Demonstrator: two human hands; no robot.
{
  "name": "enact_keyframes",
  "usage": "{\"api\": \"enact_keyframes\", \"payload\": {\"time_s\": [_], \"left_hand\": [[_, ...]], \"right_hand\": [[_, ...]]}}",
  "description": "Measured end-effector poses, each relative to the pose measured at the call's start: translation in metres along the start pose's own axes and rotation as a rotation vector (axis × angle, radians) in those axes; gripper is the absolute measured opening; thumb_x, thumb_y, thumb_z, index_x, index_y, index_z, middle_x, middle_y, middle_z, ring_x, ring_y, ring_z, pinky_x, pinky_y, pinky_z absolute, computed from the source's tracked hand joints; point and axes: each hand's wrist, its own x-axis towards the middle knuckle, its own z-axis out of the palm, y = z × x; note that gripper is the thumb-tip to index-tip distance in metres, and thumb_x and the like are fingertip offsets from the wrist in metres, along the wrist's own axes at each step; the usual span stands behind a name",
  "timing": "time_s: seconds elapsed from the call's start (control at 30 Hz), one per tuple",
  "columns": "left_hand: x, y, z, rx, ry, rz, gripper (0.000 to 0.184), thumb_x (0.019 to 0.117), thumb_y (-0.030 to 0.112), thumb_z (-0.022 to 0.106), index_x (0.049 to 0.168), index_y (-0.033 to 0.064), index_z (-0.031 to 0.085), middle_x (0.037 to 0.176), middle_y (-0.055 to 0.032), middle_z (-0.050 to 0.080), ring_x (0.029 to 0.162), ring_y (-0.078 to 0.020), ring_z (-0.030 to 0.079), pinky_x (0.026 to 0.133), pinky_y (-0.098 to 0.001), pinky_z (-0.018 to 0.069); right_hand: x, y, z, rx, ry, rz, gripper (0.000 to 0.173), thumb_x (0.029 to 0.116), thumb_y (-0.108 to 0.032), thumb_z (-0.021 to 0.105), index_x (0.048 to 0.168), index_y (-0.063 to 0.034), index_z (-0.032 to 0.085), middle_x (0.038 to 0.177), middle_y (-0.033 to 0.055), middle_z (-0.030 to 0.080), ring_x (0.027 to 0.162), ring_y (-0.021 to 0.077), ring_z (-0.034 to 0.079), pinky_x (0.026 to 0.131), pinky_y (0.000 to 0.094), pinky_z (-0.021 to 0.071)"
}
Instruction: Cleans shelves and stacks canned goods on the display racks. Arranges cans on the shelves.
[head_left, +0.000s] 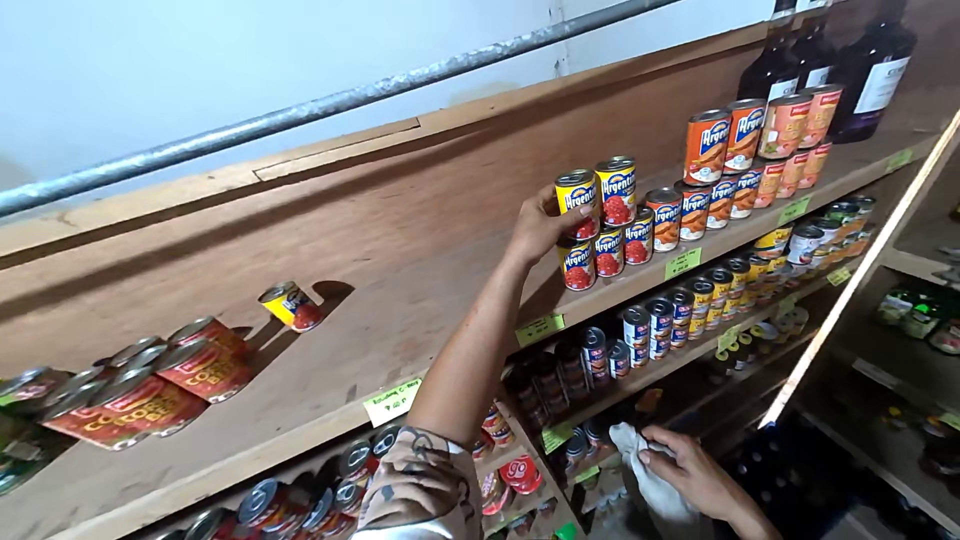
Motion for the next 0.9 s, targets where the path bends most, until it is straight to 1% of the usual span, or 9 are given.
{"api": "enact_keyframes", "payload": {"time_s": [0.17,0.37,0.47,0.53,0.67,0.7,0.8,0.83,0.9], "left_hand": [[-0.002,0.0,0.0,0.003,0.004,-0.001,0.043,0.0928,0.008,0.073,0.131,-0.0026,0.057,0.114,-0.0127,0.071,0.101,-0.0147,0.07,0.093,-0.034,0.0584],[-0.008,0.002,-0.002,-0.02,-0.02,-0.034,0.066,0.0843,0.002,0.079,0.142,-0.0008,0.048,0.122,-0.0158,0.068,0.106,-0.0186,0.07,0.095,-0.0355,0.0587],[-0.015,0.0,-0.005,0.061,0.009,-0.02,0.084,0.0827,0.006,0.082,0.153,0.0011,0.037,0.136,-0.0202,0.061,0.118,-0.026,0.065,0.099,-0.0413,0.0558],[-0.027,-0.001,-0.019,0.208,0.049,-0.03,0.081,0.0878,0.017,0.08,0.155,0.0003,0.038,0.145,-0.0231,0.055,0.129,-0.0327,0.057,0.105,-0.0467,0.0498],[-0.051,-0.005,-0.082,0.62,0.117,-0.171,0.069,0.0934,0.03,0.076,0.151,0.0057,0.048,0.151,-0.0192,0.052,0.138,-0.0365,0.05,0.114,-0.0572,0.0399],[-0.056,-0.01,-0.106,0.781,0.152,-0.212,0.069,0.0926,0.032,0.077,0.151,0.0074,0.049,0.151,-0.0183,0.052,0.139,-0.0371,0.049,0.114,-0.0594,0.0388],[-0.079,-0.024,-0.19,1.179,0.333,-0.391,0.076,0.0893,0.04,0.077,0.152,0.0071,0.048,0.156,-0.0212,0.045,0.146,-0.044,0.036,0.117,-0.067,0.0269],[-0.09,-0.028,-0.221,1.199,0.42,-0.469,0.081,0.0899,0.04,0.077,0.154,0.0029,0.043,0.158,-0.0254,0.04,0.148,-0.0473,0.032,0.117,-0.0691,0.0251],[-0.115,-0.034,-0.274,1.074,0.69,-0.6,0.088,0.0892,0.034,0.078,0.155,-0.0043,0.035,0.156,-0.0324,0.036,0.143,-0.0517,0.037,0.113,-0.0699,0.0317]], "right_hand": [[-0.001,0.001,-0.001,-0.005,-0.01,0.015,0.032,0.0959,-0.023,0.063,0.115,0.0015,0.071,0.103,0.0147,0.074,0.096,0.0177,0.07,0.091,0.0371,0.0553],[0.0,-0.001,0.001,-0.012,-0.021,-0.008,0.031,0.0954,-0.022,0.063,0.112,0.0028,0.072,0.101,0.0157,0.073,0.094,0.0183,0.07,0.089,0.0378,0.055],[0.001,-0.003,0.006,-0.012,-0.037,-0.022,0.029,0.0954,-0.018,0.063,0.112,0.0048,0.071,0.1,0.0169,0.073,0.093,0.0185,0.07,0.089,0.0377,0.0557],[0.005,-0.01,0.014,-0.018,-0.084,-0.04,0.028,0.0951,-0.012,0.063,0.113,0.0078,0.07,0.101,0.0192,0.073,0.094,0.02,0.07,0.09,0.0391,0.0558],[0.016,-0.022,0.028,-0.046,-0.212,-0.065,0.03,0.096,-0.01,0.062,0.115,0.0116,0.067,0.101,0.0222,0.072,0.094,0.0217,0.07,0.091,0.0409,0.0557],[0.019,-0.023,0.031,-0.058,-0.233,-0.077,0.03,0.0962,-0.011,0.062,0.115,0.012,0.067,0.101,0.0228,0.072,0.094,0.0226,0.071,0.091,0.0417,0.0559],[0.026,-0.025,0.037,-0.09,-0.278,-0.096,0.031,0.0974,-0.013,0.061,0.115,0.0124,0.067,0.102,0.0238,0.072,0.095,0.0253,0.071,0.092,0.0447,0.0555],[0.028,-0.026,0.039,-0.095,-0.285,-0.106,0.031,0.0972,-0.013,0.061,0.114,0.013,0.067,0.102,0.024,0.072,0.095,0.0256,0.071,0.092,0.0448,0.0555],[0.029,-0.025,0.041,-0.093,-0.297,-0.106,0.032,0.0978,-0.013,0.06,0.115,0.0141,0.066,0.103,0.0246,0.072,0.097,0.0261,0.071,0.093,0.0448,0.0549]]}}
